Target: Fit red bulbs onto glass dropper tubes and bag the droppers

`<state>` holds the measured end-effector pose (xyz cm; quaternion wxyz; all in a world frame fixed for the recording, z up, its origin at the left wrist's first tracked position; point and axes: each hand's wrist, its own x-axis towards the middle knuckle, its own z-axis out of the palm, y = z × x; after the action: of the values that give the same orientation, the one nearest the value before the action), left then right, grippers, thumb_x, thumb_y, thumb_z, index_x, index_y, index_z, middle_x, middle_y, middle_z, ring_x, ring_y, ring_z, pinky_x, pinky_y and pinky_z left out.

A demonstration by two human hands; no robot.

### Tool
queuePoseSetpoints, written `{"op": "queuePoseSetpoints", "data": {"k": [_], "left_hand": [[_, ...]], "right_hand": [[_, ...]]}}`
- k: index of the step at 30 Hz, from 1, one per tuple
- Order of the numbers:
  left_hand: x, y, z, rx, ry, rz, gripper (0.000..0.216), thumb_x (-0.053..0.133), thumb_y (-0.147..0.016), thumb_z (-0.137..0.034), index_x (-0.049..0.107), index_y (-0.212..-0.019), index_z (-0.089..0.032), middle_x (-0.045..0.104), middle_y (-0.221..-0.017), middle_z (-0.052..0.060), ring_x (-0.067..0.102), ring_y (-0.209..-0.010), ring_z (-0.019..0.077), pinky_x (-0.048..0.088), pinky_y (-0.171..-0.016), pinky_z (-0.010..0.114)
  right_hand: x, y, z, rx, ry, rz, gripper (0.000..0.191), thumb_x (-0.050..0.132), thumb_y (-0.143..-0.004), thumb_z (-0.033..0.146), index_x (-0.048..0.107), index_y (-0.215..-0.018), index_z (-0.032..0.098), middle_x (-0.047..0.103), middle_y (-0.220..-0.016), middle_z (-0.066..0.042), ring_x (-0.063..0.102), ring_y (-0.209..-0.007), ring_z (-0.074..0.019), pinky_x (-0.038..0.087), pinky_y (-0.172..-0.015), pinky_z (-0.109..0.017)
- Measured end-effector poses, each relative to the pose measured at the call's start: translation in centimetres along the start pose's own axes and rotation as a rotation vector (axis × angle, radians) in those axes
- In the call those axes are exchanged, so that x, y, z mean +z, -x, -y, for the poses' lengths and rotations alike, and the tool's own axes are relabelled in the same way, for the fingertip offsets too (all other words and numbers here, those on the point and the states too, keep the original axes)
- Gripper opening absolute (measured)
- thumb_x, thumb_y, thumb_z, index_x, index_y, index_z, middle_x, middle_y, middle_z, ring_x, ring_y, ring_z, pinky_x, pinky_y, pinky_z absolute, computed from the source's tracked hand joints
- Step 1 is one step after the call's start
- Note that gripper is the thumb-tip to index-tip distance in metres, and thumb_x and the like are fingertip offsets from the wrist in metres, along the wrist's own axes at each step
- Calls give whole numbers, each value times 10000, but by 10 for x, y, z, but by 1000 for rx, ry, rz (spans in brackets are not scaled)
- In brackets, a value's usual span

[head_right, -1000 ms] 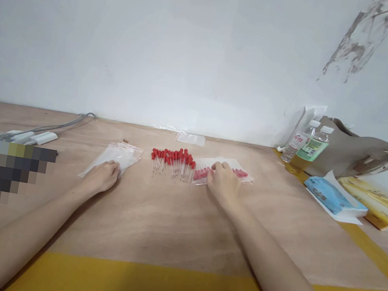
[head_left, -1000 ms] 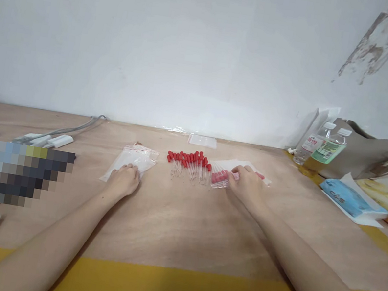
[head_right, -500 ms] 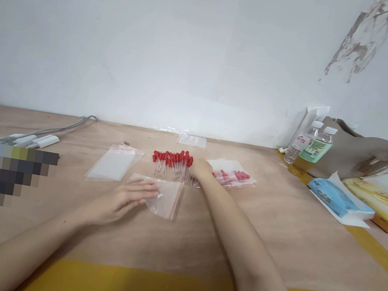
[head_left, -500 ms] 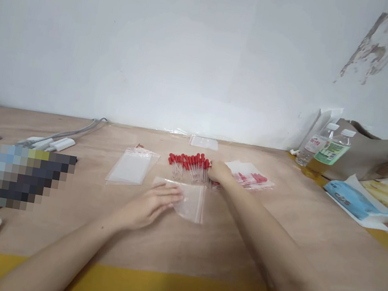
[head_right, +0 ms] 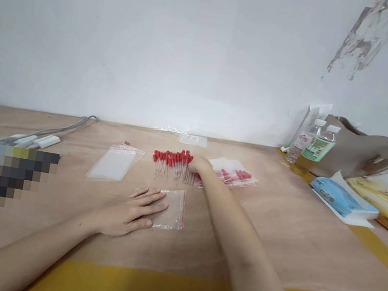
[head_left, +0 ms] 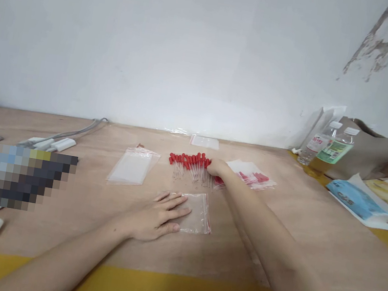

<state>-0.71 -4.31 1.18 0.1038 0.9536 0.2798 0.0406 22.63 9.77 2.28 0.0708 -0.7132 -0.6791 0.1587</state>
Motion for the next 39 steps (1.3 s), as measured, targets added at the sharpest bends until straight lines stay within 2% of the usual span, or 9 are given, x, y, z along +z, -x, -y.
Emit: {"op": "queuePoseSetpoints", "data": {"k": [4,8,14,18,21,28,34,39], "left_hand": [[4,-3,0,-1,15,-2,483,306,-887,-456,220,-1346,-335,133,-1442,12,110,-1321,226,97,-1063,465],[4,-3,-1,1,28,-12,481,318,-883,-458,238,-1341,-334,141,-1440,11,121,-1320,223,95,-1065,461],[3,-3,-2,-21,7,14,486,296,-882,-478,235,-1343,-336,133,-1443,10,110,-1322,221,92,-1067,455],[3,-4,-1,-18,18,10,489,298,-880,-480,235,-1343,-336,131,-1444,9,115,-1322,223,90,-1066,456],[3,-4,-1,-15,16,10,489,298,-881,-478,234,-1344,-335,131,-1444,10,109,-1323,222,92,-1066,457],[4,-3,0,-10,14,2,490,300,-880,-482,247,-1342,-327,140,-1443,19,114,-1322,224,95,-1065,457],[5,-3,1,-4,13,-6,490,309,-879,-478,244,-1342,-330,146,-1443,18,136,-1318,230,99,-1064,460],[5,-3,1,1,20,-14,486,315,-880,-472,246,-1341,-332,154,-1441,15,140,-1317,226,100,-1066,455]], "right_hand": [[2,-7,-1,4,-28,-2,229,564,-655,195,651,-865,160,668,-839,-107,626,-739,-228,448,-607,-265],[2,-7,-2,22,-89,-22,202,567,-645,192,649,-822,141,667,-801,-107,622,-660,-214,441,-551,-260],[3,-3,-5,74,-221,-118,276,590,-613,214,615,-879,147,661,-781,-80,602,-592,-177,416,-467,-229],[7,-5,-4,106,-302,-152,194,580,-622,231,621,-789,142,650,-690,-82,581,-524,-172,412,-447,-239],[9,-6,-5,109,-367,-192,157,576,-627,226,615,-760,153,648,-697,-77,582,-537,-170,415,-458,-239],[10,-9,-6,126,-518,-253,206,602,-593,173,587,-797,154,602,-625,-30,525,-462,-125,376,-423,-216],[4,-4,-1,137,-664,-232,89,608,-576,114,540,-612,159,469,-466,21,447,-418,-104,327,-385,-208],[-16,13,-4,128,-841,-213,103,591,-622,112,508,-577,151,449,-485,22,454,-444,-92,376,-408,-205]]}}
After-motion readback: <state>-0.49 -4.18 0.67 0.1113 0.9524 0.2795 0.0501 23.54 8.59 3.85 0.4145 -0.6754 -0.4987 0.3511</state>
